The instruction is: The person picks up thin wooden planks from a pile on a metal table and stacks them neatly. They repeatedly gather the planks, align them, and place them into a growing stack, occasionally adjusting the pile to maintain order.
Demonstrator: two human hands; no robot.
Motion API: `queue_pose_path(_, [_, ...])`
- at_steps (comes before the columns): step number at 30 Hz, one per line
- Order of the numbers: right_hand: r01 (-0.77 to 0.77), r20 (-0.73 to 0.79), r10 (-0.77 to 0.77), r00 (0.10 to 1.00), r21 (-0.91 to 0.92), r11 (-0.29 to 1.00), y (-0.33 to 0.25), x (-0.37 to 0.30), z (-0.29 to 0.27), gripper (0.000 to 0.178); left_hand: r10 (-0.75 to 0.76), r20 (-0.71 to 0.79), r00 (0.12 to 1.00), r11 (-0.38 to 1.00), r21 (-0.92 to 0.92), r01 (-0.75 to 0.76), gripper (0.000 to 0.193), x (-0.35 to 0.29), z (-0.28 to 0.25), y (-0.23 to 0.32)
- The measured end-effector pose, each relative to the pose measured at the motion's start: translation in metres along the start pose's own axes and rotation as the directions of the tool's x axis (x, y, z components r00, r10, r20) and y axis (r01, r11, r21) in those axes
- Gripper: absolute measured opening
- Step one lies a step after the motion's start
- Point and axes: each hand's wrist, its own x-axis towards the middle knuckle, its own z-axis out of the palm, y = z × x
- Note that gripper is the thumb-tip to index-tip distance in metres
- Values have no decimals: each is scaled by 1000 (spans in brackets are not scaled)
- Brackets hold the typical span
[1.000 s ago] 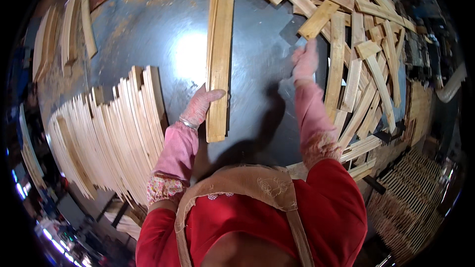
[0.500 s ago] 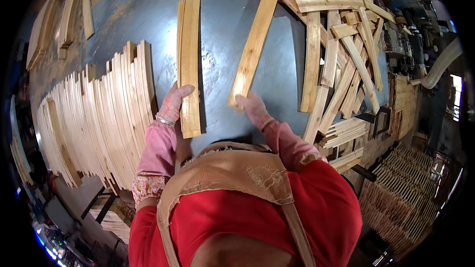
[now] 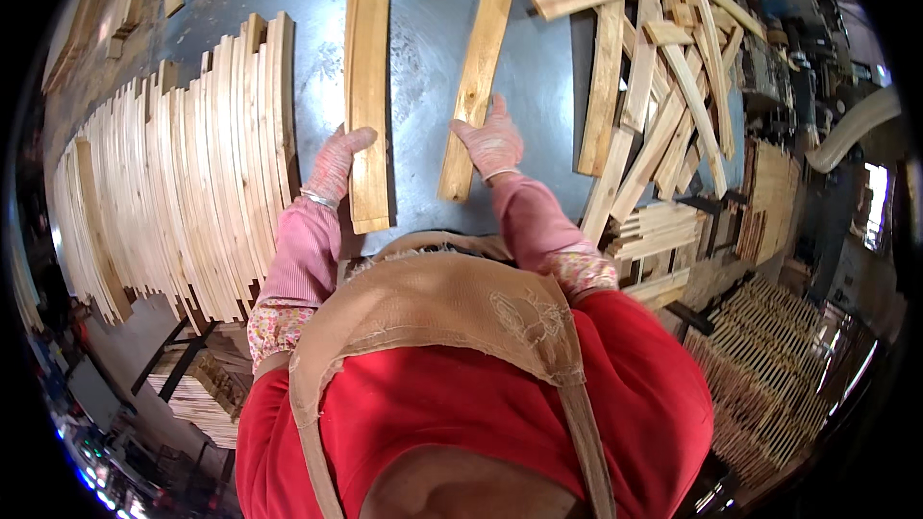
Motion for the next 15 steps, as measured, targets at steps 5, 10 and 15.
queue_pose_path(5, [41, 100, -56, 993, 140, 989, 11, 26, 44, 82, -29, 93, 995, 973, -225, 49, 54, -17, 5, 14])
queue_pose_path(10, [158, 190, -218, 957, 288, 945, 2, 20, 64, 81, 0, 42, 999, 947, -321, 14, 51, -6, -8, 0])
queue_pose_path(15, [-4, 206, -149, 967, 600, 800, -60, 37, 68, 81, -67, -42, 997, 924, -379, 46, 49, 13, 6, 0])
